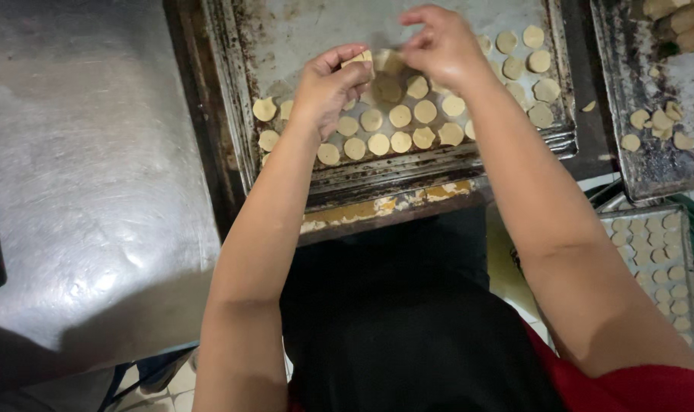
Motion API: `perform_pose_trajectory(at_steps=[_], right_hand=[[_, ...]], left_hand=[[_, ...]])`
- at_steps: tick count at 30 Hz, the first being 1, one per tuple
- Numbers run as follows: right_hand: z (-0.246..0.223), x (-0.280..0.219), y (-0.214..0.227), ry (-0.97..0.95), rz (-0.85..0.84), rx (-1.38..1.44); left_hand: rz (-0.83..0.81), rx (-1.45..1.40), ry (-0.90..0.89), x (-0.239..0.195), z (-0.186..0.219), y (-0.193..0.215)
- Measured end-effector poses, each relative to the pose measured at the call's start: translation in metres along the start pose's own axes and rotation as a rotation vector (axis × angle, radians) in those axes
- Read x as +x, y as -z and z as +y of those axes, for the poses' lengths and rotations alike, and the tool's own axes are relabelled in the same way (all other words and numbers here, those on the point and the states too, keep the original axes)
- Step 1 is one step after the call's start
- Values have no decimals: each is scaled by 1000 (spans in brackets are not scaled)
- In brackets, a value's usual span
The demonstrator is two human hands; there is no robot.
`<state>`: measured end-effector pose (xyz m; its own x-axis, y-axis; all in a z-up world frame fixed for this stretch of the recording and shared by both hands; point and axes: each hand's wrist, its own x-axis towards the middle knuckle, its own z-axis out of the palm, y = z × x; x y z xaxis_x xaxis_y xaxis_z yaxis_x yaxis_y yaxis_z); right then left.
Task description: The person arranges small, round dough pieces onto a metal baking tray in neat rows. They pick up the dough pieces from a nearby tray and place them one by one onto the target tray, filling the available space.
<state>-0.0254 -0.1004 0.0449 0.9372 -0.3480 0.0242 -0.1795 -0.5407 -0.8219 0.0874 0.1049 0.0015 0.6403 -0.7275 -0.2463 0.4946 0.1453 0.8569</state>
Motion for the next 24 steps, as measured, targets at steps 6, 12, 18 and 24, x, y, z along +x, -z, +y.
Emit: perform_pose_trajectory(at_steps=[6, 12, 18, 24], right_hand=[[-1, 4, -41, 49, -72, 405], [-4, 14, -50, 150, 47, -53], [-19, 20, -84, 28, -165, 404], [-37, 22, -109, 169, -66, 164]], left_hand=[[-6, -88, -29, -4, -5, 17], [81, 24, -70, -17, 3, 46], [73, -60, -50, -33, 18, 60], [124, -92, -58, -45, 25, 81]])
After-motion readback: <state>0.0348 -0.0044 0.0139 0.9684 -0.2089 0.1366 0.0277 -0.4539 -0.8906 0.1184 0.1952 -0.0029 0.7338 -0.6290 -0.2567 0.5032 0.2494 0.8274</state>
